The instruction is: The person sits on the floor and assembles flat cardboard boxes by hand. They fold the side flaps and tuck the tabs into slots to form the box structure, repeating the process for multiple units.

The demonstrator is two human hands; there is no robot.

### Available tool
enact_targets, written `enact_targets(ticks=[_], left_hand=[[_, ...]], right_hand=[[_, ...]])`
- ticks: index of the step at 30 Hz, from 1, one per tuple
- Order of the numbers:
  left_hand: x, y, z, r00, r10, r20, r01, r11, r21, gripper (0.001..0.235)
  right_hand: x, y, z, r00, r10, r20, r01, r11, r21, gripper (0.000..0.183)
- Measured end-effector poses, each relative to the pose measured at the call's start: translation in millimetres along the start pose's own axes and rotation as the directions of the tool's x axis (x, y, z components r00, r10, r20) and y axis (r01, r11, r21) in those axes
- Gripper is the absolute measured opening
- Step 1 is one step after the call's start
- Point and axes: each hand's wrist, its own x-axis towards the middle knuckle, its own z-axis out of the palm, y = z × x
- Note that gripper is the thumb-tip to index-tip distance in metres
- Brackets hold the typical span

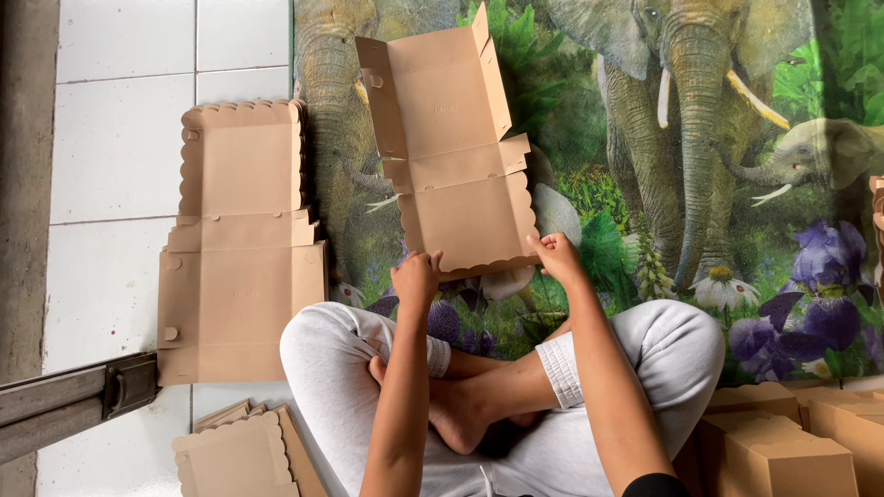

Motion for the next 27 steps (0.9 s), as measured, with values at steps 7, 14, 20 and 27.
enact_targets(ticks=[7,14,20,27], left_hand=[[-24,17,-20,0.972,0.064,0.228,-0.078,0.996,0.052,0.068],[-47,47,25,0.974,0.224,-0.037,-0.211,0.955,0.209,0.085],[-45,53,43,0.939,0.303,-0.161,-0.283,0.949,0.136,0.057],[-34,54,39,0.827,0.53,-0.191,-0.515,0.848,0.125,0.049]], right_hand=[[-13,13,14,0.998,-0.055,-0.005,0.052,0.971,-0.233,0.086],[-66,-23,20,0.967,-0.111,0.228,0.173,0.946,-0.274,0.076],[-104,-26,62,0.892,-0.313,0.325,0.441,0.759,-0.479,0.083],[-95,-30,62,0.889,-0.154,0.431,0.431,0.599,-0.675,0.074]])
